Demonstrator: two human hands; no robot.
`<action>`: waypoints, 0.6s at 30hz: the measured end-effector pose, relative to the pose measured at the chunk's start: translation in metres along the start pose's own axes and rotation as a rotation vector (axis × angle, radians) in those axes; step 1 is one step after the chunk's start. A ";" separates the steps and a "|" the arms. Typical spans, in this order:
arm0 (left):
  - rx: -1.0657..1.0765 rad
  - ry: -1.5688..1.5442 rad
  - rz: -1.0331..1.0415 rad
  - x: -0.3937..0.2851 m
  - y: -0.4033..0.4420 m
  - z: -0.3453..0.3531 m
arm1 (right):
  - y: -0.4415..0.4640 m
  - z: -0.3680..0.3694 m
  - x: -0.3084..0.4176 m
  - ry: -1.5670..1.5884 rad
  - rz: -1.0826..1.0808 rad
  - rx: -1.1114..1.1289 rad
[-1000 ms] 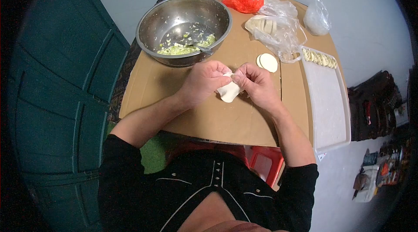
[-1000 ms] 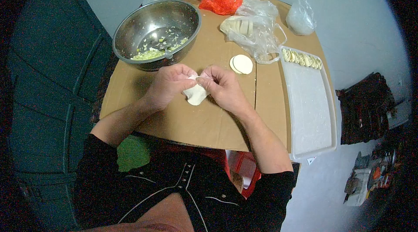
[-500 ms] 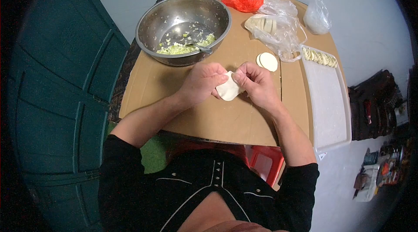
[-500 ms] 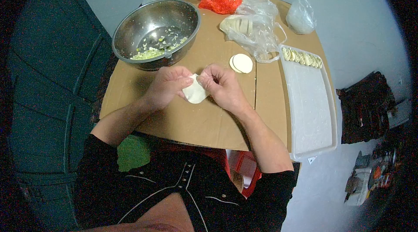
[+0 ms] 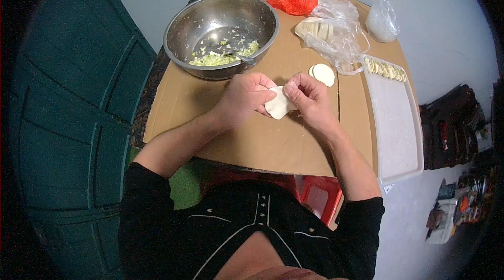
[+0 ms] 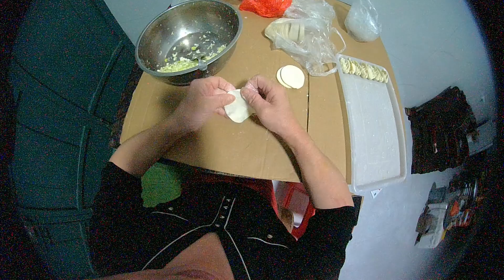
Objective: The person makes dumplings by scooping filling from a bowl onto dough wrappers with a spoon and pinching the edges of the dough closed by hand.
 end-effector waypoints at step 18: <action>0.082 0.071 0.018 0.002 -0.003 0.002 | -0.004 0.008 0.011 -0.242 -0.098 0.044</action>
Point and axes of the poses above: each hand's wrist, its own y-axis towards the middle knuckle, its own z-axis out of the palm, x = y × z, the point moved 6 cm from there along y, towards the middle knuckle
